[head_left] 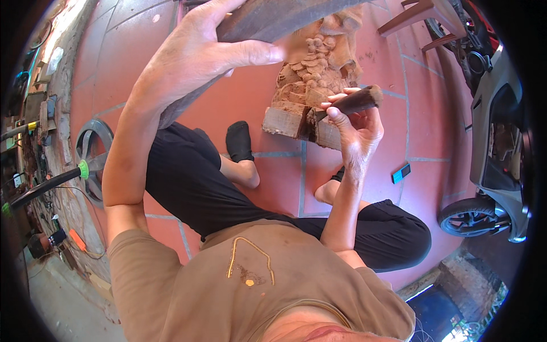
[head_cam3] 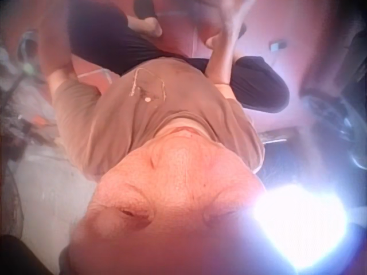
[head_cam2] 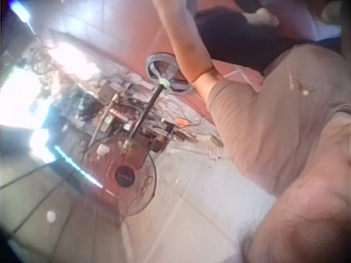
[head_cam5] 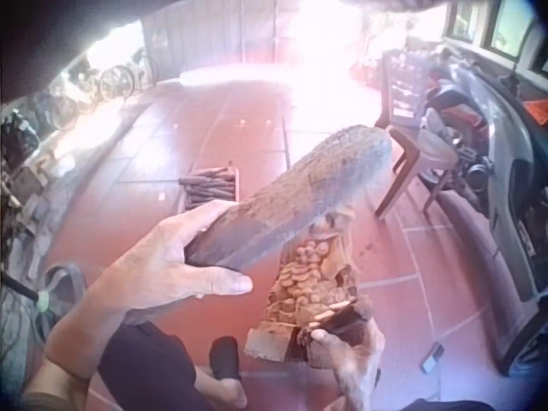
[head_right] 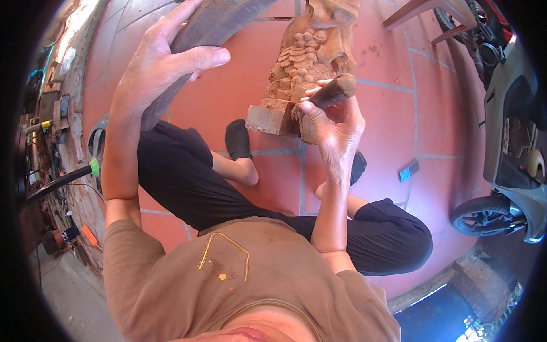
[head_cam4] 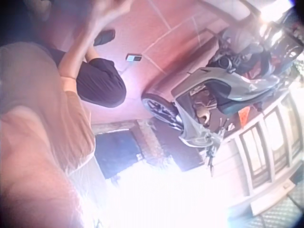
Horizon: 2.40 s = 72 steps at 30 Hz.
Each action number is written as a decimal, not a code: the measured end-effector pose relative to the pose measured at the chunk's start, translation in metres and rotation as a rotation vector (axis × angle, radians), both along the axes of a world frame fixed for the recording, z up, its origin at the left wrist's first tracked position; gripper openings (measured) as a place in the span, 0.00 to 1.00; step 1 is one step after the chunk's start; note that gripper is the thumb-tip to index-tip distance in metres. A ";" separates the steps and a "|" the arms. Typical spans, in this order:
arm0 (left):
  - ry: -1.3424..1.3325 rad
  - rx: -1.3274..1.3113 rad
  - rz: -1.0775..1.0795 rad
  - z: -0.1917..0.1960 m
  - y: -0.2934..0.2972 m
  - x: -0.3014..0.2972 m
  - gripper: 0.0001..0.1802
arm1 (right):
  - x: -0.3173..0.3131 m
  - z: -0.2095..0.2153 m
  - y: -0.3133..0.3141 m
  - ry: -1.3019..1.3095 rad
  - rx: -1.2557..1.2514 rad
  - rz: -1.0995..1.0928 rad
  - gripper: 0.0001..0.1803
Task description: The person sits on the floor and carves a wooden sculpture using a chisel and a wooden mallet. They repeatedly strike the chisel to shape the wood, occasionally pausing to adjust the tool or inspect the piece.
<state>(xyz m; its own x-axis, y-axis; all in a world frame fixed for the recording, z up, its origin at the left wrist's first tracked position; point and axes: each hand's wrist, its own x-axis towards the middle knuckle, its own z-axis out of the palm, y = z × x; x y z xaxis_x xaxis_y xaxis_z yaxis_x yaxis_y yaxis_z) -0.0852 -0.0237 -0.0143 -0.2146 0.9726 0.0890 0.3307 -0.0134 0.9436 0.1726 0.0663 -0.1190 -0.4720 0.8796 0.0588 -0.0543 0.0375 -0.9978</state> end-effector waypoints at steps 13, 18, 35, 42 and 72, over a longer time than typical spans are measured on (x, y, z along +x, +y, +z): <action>0.162 -0.058 0.093 0.026 -0.006 0.009 0.44 | -0.011 0.006 0.008 0.168 -0.022 -0.167 0.24; -0.185 -0.165 0.050 0.005 0.005 -0.029 0.45 | -0.003 0.033 0.023 0.292 0.050 -0.091 0.28; -0.058 -0.253 0.254 0.001 -0.006 -0.005 0.48 | -0.052 -0.013 0.039 -0.142 -0.124 0.368 0.24; -0.125 -0.206 0.182 -0.001 -0.010 -0.005 0.45 | -0.051 -0.006 0.038 -0.252 0.006 0.518 0.24; -0.132 -0.138 0.352 -0.029 -0.072 0.060 0.27 | -0.047 -0.016 0.018 -0.211 0.534 0.433 0.20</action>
<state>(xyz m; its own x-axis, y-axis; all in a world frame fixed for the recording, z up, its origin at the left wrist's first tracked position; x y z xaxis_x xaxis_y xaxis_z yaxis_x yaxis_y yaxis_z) -0.0249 -0.0953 -0.0431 -0.5379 0.8384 -0.0881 0.1681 0.2091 0.9633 0.1253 0.0846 -0.1350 -0.8205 0.4877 0.2982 0.0169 0.5422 -0.8401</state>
